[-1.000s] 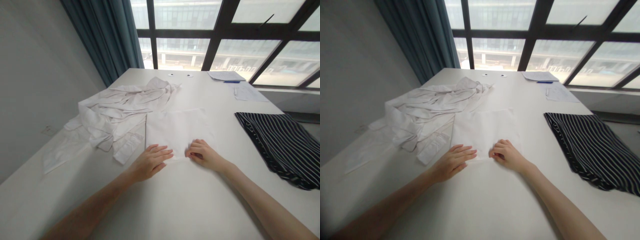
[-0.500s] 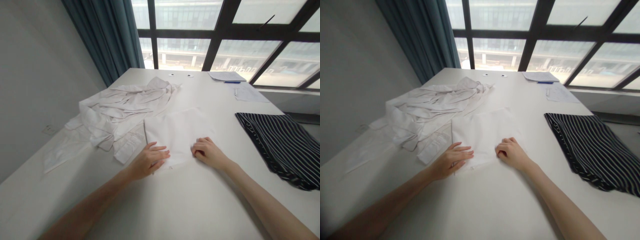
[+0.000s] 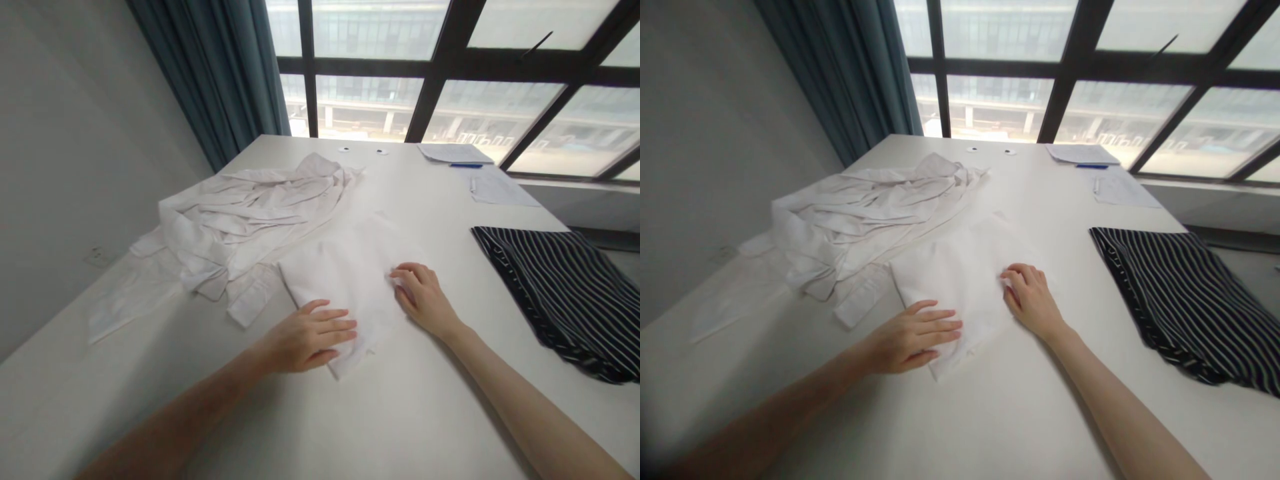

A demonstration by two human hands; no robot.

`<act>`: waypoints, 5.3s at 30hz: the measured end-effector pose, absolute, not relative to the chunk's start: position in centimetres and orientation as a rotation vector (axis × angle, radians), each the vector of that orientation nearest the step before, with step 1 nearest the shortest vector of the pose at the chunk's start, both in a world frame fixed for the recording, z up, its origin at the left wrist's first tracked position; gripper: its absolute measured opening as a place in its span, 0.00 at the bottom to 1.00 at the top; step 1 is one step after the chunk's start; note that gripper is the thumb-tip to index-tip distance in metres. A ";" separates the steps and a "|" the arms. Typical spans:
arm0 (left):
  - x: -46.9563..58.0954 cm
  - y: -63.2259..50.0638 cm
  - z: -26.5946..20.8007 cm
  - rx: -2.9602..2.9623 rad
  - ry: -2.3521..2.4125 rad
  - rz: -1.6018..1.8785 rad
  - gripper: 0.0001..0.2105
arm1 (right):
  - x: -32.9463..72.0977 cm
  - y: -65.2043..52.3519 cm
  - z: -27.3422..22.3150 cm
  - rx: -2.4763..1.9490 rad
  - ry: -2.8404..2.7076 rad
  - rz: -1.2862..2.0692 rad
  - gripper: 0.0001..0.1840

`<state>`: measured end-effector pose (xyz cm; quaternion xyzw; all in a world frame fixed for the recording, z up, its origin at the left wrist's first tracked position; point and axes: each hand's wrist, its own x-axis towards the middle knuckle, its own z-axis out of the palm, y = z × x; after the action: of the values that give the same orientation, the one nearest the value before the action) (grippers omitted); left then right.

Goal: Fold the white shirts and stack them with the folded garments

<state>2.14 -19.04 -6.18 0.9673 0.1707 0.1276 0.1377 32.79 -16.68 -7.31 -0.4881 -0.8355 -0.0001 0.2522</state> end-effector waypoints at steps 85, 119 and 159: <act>3.1 -11.6 -7.1 2.883 1.329 0.099 0.27 | 27.8 -19.8 -6.9 -1.464 -2.665 0.008 0.29; 5.4 -6.8 -8.0 2.727 1.610 0.219 0.25 | 21.3 -22.5 -4.6 -0.497 -2.903 0.659 0.31; 5.9 -4.9 -8.4 2.706 1.402 0.423 0.22 | 21.5 -24.0 -4.8 -0.829 -2.827 0.753 0.35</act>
<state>5.93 -4.87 -8.44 0.8790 0.4554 0.1375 0.0325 21.51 -23.99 -4.81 -0.2722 -0.9286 0.2472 0.0502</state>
